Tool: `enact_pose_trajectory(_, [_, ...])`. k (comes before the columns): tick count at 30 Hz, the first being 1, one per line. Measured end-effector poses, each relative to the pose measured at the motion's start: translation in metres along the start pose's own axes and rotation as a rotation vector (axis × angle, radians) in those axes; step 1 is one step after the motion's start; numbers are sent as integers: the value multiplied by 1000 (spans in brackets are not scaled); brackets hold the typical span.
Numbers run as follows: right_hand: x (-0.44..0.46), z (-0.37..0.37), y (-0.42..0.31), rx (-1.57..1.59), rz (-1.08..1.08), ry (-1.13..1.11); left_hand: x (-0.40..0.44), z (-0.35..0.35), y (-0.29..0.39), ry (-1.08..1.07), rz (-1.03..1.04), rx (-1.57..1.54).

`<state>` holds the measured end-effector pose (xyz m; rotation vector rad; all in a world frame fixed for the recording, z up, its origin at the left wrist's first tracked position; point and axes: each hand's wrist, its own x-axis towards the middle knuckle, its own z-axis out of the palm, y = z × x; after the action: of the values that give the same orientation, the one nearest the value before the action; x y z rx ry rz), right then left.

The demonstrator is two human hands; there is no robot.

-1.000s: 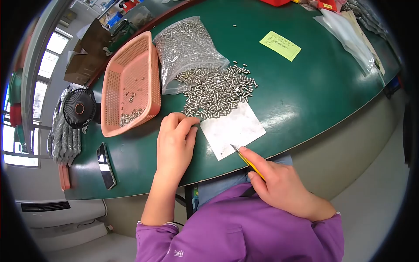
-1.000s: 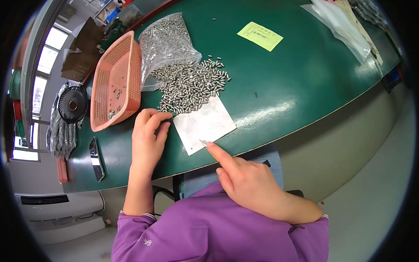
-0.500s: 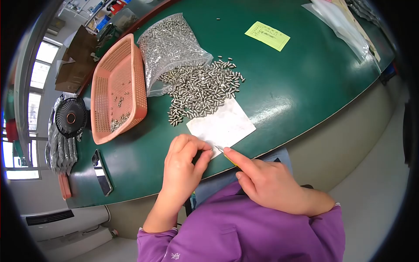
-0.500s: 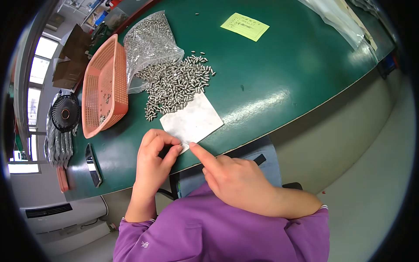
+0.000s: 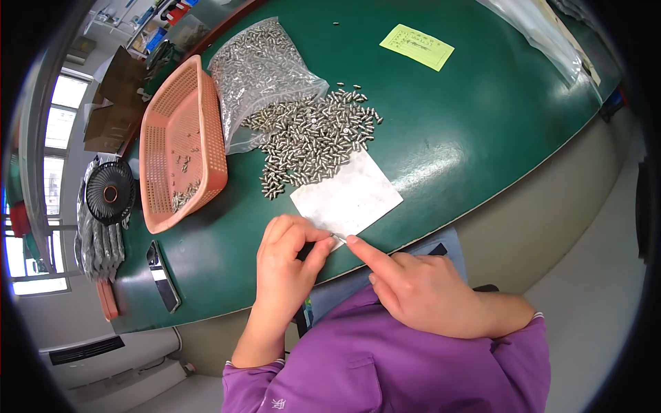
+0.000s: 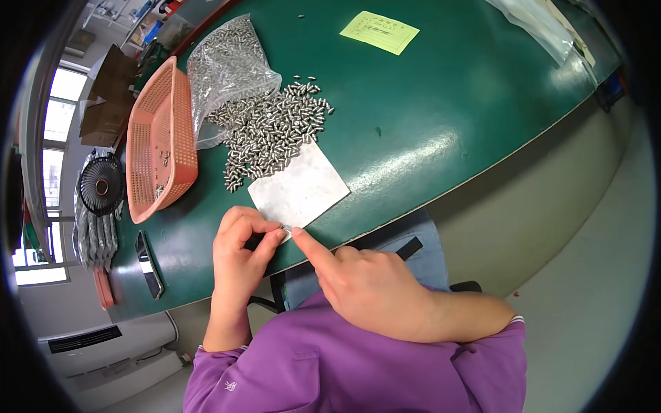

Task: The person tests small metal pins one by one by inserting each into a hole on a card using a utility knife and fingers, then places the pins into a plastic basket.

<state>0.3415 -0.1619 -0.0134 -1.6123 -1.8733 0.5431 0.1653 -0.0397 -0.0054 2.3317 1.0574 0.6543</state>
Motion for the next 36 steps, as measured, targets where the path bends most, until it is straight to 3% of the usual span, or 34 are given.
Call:
enact_pose_trajectory(8, [4,-3,0,100,42,-43,3,-2,-1,-28,1,-18])
enact_pose_trajectory(13, [8,-12,-5,-41,3,-127,5,-4,-2,-55,26,-17])
enact_pose_trajectory(19, [6,-6,-5,-12,31,-43,-2,-2,-7,-14,7,-49])
enact_pose_trajectory(21, [2,2,0,65,42,11,-7,-3,-8,39,-220,-401])
enact_pose_trajectory(22, [1,6,3,145,63,57,-9,-4,-10,50,-214,-386])
enact_pose_trajectory(25, [0,6,7,158,53,98,-11,-11,-18,6,-306,-992])
enact_pose_trajectory(28, [-1,4,8,150,52,89,-11,-13,-22,-43,-380,-1229])
enact_pose_trajectory(34, [0,4,7,155,32,115,-9,-22,-23,20,-412,-1260])
enact_pose_trajectory(36, [-1,3,6,164,25,124,5,-49,-30,285,-294,-987])
